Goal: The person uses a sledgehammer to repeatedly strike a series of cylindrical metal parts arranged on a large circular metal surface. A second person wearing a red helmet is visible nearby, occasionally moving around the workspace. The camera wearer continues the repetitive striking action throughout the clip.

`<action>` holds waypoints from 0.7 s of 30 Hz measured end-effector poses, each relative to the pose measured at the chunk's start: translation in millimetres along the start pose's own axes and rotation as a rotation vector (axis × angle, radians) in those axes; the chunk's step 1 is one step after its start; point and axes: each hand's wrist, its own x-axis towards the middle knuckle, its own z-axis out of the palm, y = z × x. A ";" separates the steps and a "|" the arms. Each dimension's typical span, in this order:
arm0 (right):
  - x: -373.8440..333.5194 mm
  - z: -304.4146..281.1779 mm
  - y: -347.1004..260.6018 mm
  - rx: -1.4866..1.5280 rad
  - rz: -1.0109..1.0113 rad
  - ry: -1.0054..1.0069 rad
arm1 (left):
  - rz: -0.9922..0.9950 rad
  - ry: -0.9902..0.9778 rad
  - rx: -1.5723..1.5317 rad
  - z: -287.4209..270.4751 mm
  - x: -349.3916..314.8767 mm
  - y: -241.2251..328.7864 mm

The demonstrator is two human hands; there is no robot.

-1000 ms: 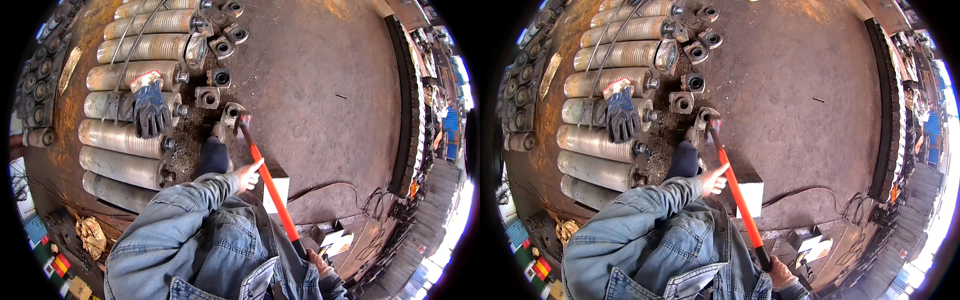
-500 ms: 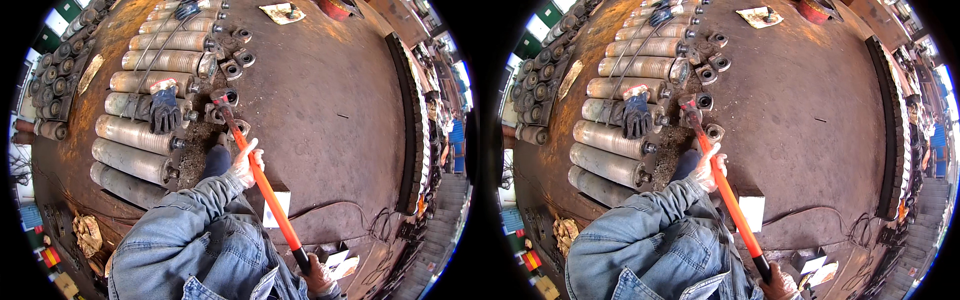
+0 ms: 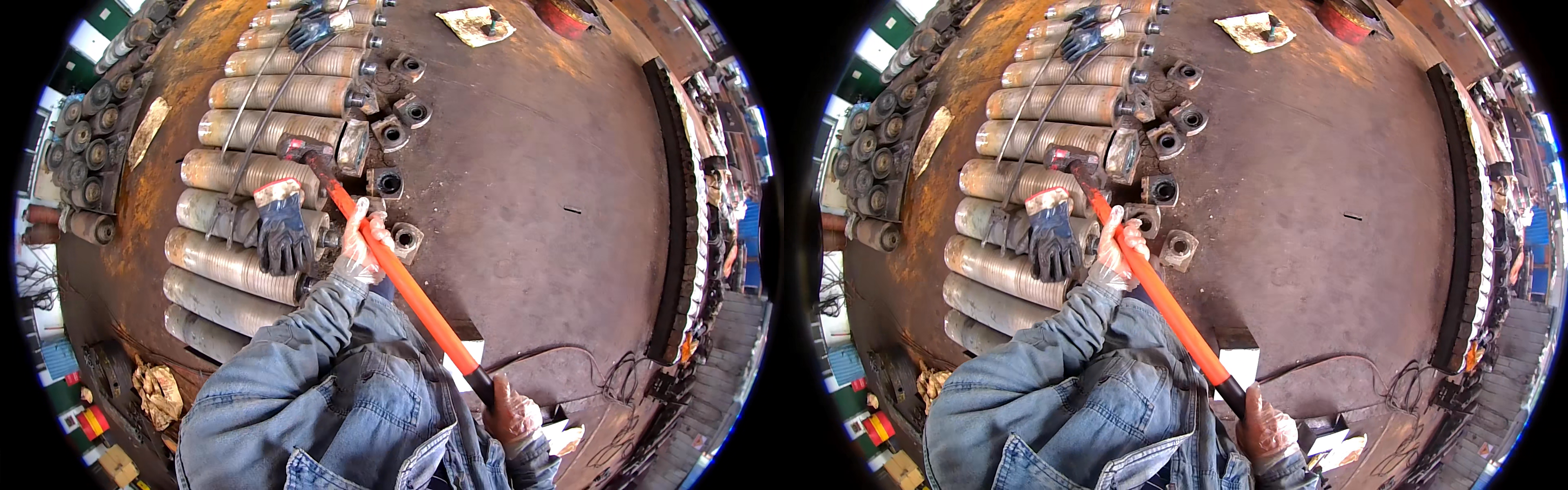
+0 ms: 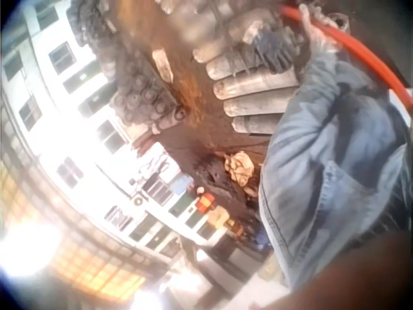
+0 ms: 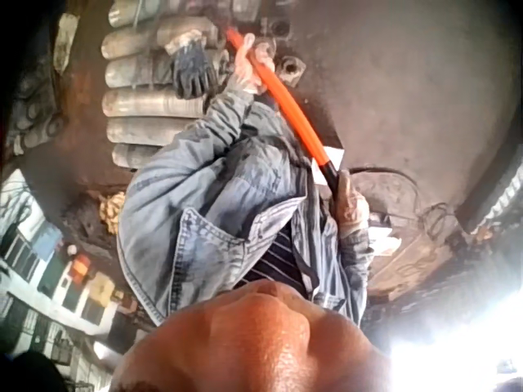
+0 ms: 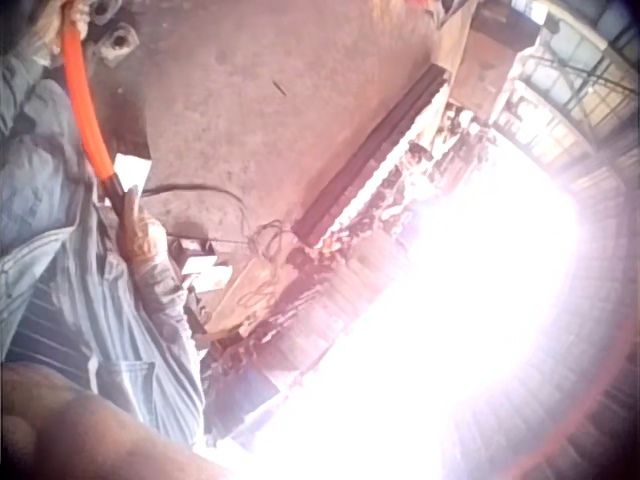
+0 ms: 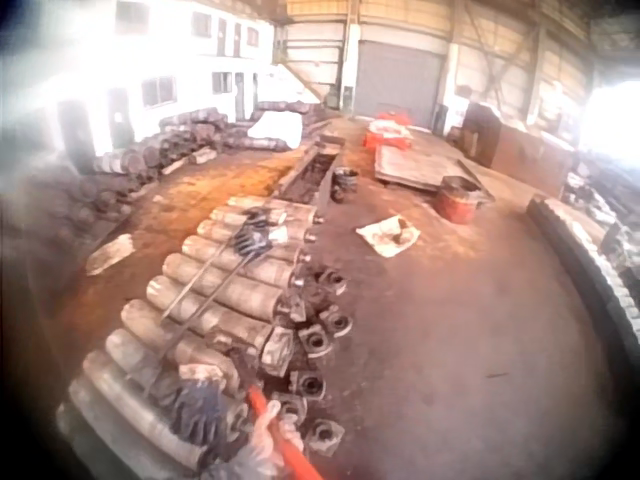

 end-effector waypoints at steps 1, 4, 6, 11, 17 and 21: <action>7.8 -0.8 1.5 -0.024 -0.031 -0.075 | 0.006 0.011 0.014 0.5 9.7 6.3; 22.0 -24.0 -25.3 -0.091 0.028 -0.142 | -0.008 0.134 0.037 8.4 27.8 12.6; 23.3 -31.5 -31.2 -0.094 0.054 -0.149 | -0.072 0.171 0.008 13.2 26.7 11.0; 24.6 -49.6 -40.1 -0.104 0.060 -0.195 | -0.145 0.225 -0.025 8.2 35.1 15.1; 25.2 -44.1 -32.6 -0.062 0.045 -0.208 | -0.167 0.262 0.016 14.5 26.9 18.2; 27.0 -37.2 -24.1 -0.063 0.025 -0.193 | -0.118 0.206 -0.001 5.7 28.0 21.9</action>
